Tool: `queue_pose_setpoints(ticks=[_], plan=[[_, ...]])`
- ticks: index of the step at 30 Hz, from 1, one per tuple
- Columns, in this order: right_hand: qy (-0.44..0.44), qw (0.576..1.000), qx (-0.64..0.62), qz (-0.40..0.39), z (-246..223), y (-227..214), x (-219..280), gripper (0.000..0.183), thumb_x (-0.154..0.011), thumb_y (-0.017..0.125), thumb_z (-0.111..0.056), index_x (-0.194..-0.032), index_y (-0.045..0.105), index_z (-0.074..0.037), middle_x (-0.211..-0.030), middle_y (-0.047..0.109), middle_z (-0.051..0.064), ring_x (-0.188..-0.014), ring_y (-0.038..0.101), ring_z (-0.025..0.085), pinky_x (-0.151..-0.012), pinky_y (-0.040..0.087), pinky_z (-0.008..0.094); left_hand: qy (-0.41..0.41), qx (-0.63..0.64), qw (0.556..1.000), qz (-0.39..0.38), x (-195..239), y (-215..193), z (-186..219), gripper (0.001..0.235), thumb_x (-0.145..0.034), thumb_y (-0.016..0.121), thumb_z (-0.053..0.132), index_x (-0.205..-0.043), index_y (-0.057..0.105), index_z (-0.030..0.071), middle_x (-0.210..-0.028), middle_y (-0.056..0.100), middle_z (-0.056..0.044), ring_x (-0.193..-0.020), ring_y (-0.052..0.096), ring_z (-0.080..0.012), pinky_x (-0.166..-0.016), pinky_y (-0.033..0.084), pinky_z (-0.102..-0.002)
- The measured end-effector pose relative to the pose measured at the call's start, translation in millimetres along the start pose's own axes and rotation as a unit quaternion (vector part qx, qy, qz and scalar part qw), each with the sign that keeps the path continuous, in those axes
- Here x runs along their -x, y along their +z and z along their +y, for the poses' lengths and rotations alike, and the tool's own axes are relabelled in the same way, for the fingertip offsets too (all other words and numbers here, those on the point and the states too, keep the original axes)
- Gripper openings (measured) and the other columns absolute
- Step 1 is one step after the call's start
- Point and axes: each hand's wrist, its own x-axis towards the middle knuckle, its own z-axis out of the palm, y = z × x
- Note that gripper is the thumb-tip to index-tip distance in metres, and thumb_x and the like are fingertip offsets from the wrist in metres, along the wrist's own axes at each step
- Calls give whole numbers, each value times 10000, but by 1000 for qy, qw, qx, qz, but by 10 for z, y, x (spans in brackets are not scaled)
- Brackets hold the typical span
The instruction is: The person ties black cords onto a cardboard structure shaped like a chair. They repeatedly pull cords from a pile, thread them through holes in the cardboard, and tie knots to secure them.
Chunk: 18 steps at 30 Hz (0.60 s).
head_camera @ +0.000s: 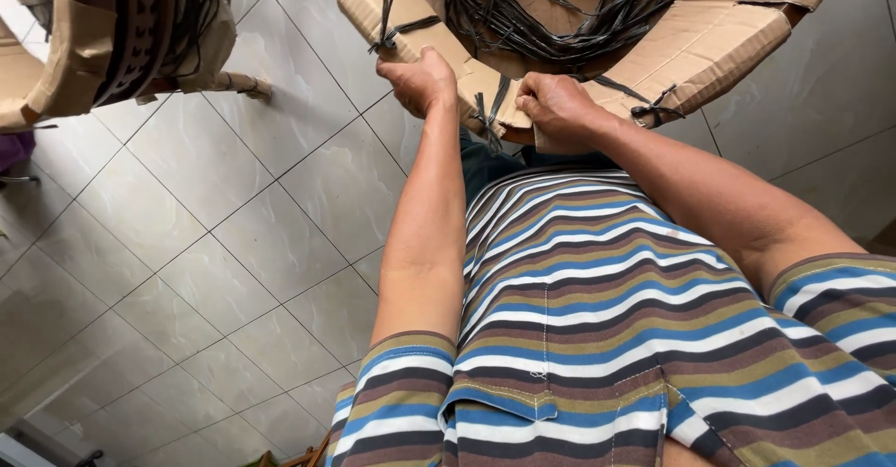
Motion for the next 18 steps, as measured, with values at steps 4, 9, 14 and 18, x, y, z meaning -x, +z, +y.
queue_pose_setpoints(ticks=[4,9,14,18], plan=[[-2,998,40,-58,107,26,-231,181,-1044,518,-313,-1038,645,-184,-1082,709,143,-1022,622,344,-837,430,496,-17,-28,999,28,11,-9,42,512,-767,638,195,-1260,512,134,-1100,760,-202,-1001,711,-479,-830,544,-600],[8,990,54,-130,264,10,-590,323,-991,560,-408,-1165,700,-174,-1180,709,227,-1247,612,415,-1069,460,552,17,-69,996,45,-17,54,-118,666,-819,701,297,-1389,432,83,-1182,727,-251,-1161,696,-452,-1057,508,-525],[0,990,11,-139,662,-93,-1045,350,-938,595,-371,-1154,715,-122,-1197,713,236,-1226,619,446,-1037,478,561,24,-80,993,82,33,57,-108,614,-819,733,282,-1331,466,74,-1123,737,-253,-1118,705,-463,-986,537,-560],[60,995,67,-52,1135,-189,-1531,331,-1044,555,-298,-1310,644,-120,-1344,615,198,-1256,567,415,-1050,454,553,11,-90,991,99,67,23,-13,530,-809,751,278,-1225,492,73,-1073,744,-251,-1027,704,-490,-880,535,-595]])
